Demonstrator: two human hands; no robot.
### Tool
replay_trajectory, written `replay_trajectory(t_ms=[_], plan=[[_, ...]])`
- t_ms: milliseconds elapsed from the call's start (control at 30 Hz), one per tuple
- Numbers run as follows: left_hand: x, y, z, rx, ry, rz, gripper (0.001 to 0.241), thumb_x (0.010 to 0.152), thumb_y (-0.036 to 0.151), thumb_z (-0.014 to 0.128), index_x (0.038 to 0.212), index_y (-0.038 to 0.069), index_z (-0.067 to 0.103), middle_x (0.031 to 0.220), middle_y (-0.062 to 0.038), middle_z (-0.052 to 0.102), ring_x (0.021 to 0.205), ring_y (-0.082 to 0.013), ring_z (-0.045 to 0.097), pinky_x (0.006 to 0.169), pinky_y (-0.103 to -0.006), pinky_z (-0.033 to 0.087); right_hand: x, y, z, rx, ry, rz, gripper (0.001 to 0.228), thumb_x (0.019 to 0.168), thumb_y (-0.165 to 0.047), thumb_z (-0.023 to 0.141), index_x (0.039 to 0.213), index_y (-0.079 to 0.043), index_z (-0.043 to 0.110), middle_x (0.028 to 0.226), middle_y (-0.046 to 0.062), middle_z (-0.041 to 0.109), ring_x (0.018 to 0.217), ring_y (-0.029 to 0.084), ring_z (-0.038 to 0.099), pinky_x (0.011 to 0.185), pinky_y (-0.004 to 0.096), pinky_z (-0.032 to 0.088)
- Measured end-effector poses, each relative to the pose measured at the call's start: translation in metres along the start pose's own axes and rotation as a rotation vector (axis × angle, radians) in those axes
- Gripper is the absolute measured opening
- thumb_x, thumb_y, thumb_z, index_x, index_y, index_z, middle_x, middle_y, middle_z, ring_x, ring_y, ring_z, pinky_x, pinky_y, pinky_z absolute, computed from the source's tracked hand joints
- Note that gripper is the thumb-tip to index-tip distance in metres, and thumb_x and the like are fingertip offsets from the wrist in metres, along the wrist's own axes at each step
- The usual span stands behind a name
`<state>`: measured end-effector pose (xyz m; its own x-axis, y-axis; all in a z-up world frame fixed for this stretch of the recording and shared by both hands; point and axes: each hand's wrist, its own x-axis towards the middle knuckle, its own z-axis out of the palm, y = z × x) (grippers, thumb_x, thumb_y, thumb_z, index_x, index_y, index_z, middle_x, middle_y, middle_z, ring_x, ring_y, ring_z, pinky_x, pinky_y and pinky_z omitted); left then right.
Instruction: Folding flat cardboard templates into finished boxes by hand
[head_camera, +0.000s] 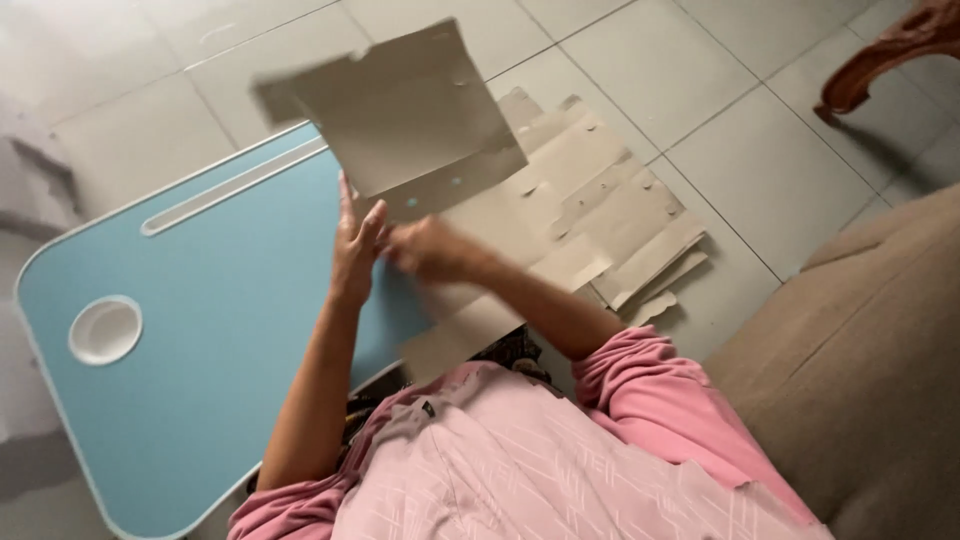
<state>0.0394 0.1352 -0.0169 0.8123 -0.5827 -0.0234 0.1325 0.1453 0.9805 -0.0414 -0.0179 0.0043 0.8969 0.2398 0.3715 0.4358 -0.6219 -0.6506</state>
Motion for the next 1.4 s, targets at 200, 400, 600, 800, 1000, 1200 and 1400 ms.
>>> replay_trajectory(t_ms=[200, 400, 600, 800, 1000, 1200, 1400], plan=[[-0.037, -0.029, -0.154, 0.207, 0.144, 0.145, 0.078, 0.099, -0.008, 0.046, 0.165, 0.015, 0.011, 0.156, -0.028, 0.042, 0.130, -0.0417, 0.054, 0.098, -0.0539, 0.051, -0.002, -0.067, 0.056, 0.182, -0.155, -0.235, 0.054, 0.108, -0.038, 0.054, 0.152, -0.008, 0.045, 0.119, 0.023, 0.068, 0.097, 0.038, 0.073, 0.077, 0.048, 0.063], [-0.125, 0.051, -0.179, 0.689, 0.275, 0.094, 0.066, 0.097, 0.007, 0.058, 0.161, 0.008, 0.042, 0.134, -0.028, 0.060, 0.126, -0.0395, 0.057, 0.097, -0.0489, 0.047, -0.040, -0.043, 0.053, -0.188, -0.077, -0.343, 0.051, 0.101, -0.046, 0.061, 0.136, -0.008, 0.062, 0.144, 0.015, 0.060, 0.135, 0.034, 0.058, 0.103, 0.043, 0.051], [-0.183, 0.102, -0.097, 1.745, 0.557, 0.435, 0.068, 0.087, 0.002, 0.078, 0.149, -0.006, 0.051, 0.138, -0.025, 0.063, 0.106, -0.0326, 0.064, 0.087, -0.0358, 0.064, -0.058, -0.078, 0.053, -0.478, -0.143, -0.132, 0.053, 0.105, -0.035, 0.051, 0.147, -0.003, 0.053, 0.161, 0.010, 0.043, 0.151, 0.023, 0.036, 0.118, 0.039, 0.030], [-0.227, 0.034, -0.048, 1.661, 0.014, 0.312, 0.111, 0.060, 0.058, 0.083, 0.155, 0.018, 0.042, 0.166, -0.019, 0.030, 0.146, -0.0497, 0.033, 0.109, -0.0611, 0.040, -0.055, -0.060, 0.090, -0.594, -0.012, -0.163, 0.047, 0.107, -0.042, 0.046, 0.145, -0.015, 0.056, 0.156, 0.008, 0.051, 0.147, 0.026, 0.044, 0.116, 0.041, 0.034], [-0.243, -0.014, -0.052, 1.717, 0.090, 0.210, 0.102, 0.074, 0.043, 0.075, 0.161, 0.016, 0.029, 0.169, -0.020, 0.021, 0.153, -0.0498, 0.018, 0.114, -0.0647, 0.026, -0.063, -0.083, 0.078, -0.507, -0.135, -0.272, 0.079, 0.096, -0.071, 0.042, 0.147, -0.012, 0.052, 0.156, 0.015, 0.049, 0.148, 0.032, 0.043, 0.119, 0.051, 0.030], [-0.242, -0.012, -0.054, 1.688, 0.033, 0.140, 0.096, 0.076, 0.025, 0.073, 0.160, 0.015, 0.029, 0.169, -0.020, 0.017, 0.153, -0.0523, 0.012, 0.112, -0.0686, 0.026, -0.070, -0.079, 0.040, -0.386, -0.301, -0.305, 0.082, 0.080, -0.059, 0.072, 0.143, -0.009, 0.057, 0.159, 0.014, 0.047, 0.146, 0.032, 0.046, 0.115, 0.051, 0.037], [-0.249, -0.007, -0.073, 1.619, -0.041, 0.137, 0.091, 0.074, 0.029, 0.074, 0.156, 0.018, 0.037, 0.166, -0.014, 0.029, 0.152, -0.0478, 0.022, 0.112, -0.0635, 0.034, -0.073, -0.061, -0.019, -0.007, -0.376, -0.198, 0.041, 0.101, -0.037, 0.061, 0.127, -0.006, 0.069, 0.130, 0.016, 0.069, 0.127, 0.033, 0.062, 0.106, 0.048, 0.051]])
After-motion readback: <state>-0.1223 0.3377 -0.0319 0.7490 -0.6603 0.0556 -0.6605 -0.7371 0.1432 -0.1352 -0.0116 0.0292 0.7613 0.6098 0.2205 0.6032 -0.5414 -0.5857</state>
